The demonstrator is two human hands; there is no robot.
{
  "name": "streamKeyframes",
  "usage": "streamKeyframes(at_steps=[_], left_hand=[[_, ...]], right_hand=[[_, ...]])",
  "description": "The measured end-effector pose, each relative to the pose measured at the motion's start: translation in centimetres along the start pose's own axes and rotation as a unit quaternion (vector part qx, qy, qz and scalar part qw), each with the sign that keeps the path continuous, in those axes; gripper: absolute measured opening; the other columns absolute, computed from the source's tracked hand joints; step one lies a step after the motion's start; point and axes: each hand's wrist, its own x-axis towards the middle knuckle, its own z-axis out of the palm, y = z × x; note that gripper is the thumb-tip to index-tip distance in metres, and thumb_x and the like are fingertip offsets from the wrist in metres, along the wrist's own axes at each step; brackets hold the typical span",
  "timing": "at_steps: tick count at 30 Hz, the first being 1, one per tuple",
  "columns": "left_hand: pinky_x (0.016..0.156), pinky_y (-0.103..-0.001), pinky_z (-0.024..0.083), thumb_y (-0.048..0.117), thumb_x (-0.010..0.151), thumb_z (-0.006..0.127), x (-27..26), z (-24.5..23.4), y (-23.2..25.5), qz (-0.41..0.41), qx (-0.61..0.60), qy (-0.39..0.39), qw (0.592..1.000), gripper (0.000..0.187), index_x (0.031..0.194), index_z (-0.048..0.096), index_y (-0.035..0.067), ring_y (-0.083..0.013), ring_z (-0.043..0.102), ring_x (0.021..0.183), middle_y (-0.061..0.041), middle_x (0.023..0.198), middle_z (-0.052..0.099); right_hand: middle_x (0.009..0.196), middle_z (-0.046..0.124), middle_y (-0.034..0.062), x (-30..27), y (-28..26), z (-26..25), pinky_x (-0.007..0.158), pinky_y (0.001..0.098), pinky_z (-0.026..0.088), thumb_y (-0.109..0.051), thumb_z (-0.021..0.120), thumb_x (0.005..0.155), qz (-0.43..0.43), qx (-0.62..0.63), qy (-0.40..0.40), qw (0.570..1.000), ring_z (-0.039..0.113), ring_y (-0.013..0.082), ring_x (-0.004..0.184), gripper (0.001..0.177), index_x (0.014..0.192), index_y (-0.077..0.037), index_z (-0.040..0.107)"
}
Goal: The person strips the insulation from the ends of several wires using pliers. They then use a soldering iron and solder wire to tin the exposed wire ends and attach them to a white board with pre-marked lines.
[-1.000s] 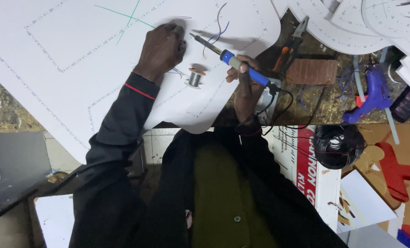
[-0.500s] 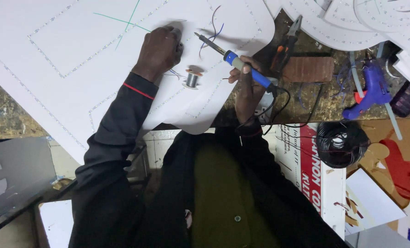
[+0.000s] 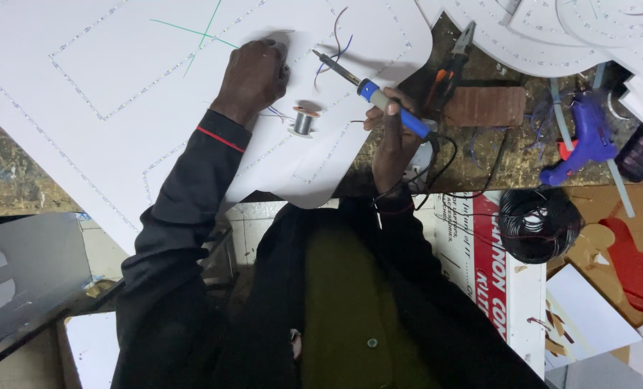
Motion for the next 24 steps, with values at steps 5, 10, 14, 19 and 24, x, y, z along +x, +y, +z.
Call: streamKeyframes(at_steps=[5,10,14,19,24], left_hand=[[0.06,-0.062,0.055,0.012,0.091,0.07,0.2,0.6,-0.3,0.014,0.02,0.007,1.0,0.01,0.089,0.066,0.004,-0.0493,0.071,0.088,-0.017,0.097,0.075],[0.063,-0.06,0.057,0.013,0.084,0.077,0.6,1.5,-0.7,0.02,0.041,-0.01,0.999,0.013,0.088,0.066,0.008,-0.0476,0.073,0.088,-0.016,0.096,0.075],[0.068,-0.061,0.06,0.02,0.089,0.074,0.9,2.2,-0.8,0.024,0.067,0.007,0.997,0.018,0.102,0.076,0.007,-0.0482,0.076,0.095,-0.017,0.104,0.079],[0.066,-0.061,0.058,0.018,0.092,0.071,0.5,1.8,-0.8,0.017,0.048,0.01,0.999,0.016,0.1,0.074,0.005,-0.0487,0.074,0.093,-0.018,0.101,0.077],[0.061,-0.059,0.059,0.019,0.091,0.078,0.1,3.7,-1.9,0.046,0.07,0.078,0.993,0.021,0.106,0.072,0.006,-0.0446,0.074,0.092,-0.017,0.1,0.077]], right_hand=[[0.083,0.075,0.0148,-0.2,0.2,0.3,0.068,0.0329,0.061,-0.043,0.067,0.113,-0.002,0.017,0.009,1.0,0.075,0.0231,0.07,0.044,0.128,-0.002,0.072],[0.083,0.074,0.0119,-1.4,-0.3,1.0,0.07,0.0338,0.062,-0.043,0.067,0.113,-0.003,0.015,0.022,1.0,0.075,0.0215,0.072,0.043,0.128,-0.004,0.072],[0.083,0.074,0.0125,-1.4,-0.3,1.0,0.071,0.0325,0.062,-0.044,0.066,0.114,-0.015,0.02,0.018,1.0,0.076,0.0214,0.072,0.045,0.128,-0.001,0.072],[0.084,0.076,0.0121,-1.9,-0.2,1.2,0.067,0.0304,0.062,-0.043,0.068,0.114,-0.018,0.033,0.037,0.999,0.075,0.0205,0.071,0.045,0.131,-0.002,0.074],[0.087,0.075,0.0142,-2.3,-1.4,1.4,0.063,0.0299,0.062,-0.044,0.069,0.112,-0.039,0.026,0.03,0.998,0.075,0.0207,0.072,0.045,0.128,-0.002,0.074]])
